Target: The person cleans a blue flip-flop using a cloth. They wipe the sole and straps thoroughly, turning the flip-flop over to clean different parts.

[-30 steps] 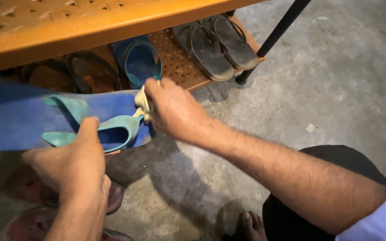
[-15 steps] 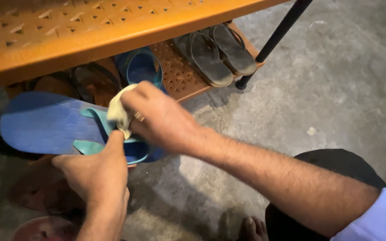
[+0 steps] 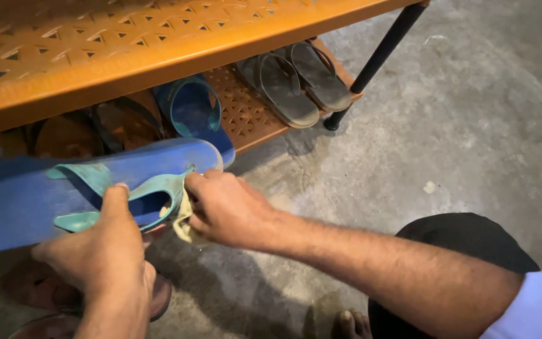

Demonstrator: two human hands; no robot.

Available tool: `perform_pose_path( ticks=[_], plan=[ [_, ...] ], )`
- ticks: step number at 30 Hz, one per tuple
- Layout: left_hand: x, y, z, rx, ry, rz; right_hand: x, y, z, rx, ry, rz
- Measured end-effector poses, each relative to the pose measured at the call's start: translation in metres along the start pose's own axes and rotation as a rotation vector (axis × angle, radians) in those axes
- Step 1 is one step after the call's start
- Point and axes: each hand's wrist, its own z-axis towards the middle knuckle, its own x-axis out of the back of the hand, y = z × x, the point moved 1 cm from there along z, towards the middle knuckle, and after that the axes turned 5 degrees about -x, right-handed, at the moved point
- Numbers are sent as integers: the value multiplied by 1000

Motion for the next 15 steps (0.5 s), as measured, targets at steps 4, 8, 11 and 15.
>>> perform_pose_path(
  ticks=[4,8,11,15],
  plan=[
    [4,0,4,10,-12,-10,8,3,12,-19,88,11],
    [4,-11,9,-38,-27,-97,24,19,21,57,326,-62],
    [5,-24,14,-188,-29,35,16,18,22,13,189,-58],
    [7,-37,18,-192,-71,153,12,17,20,40,147,-105]
  ],
)
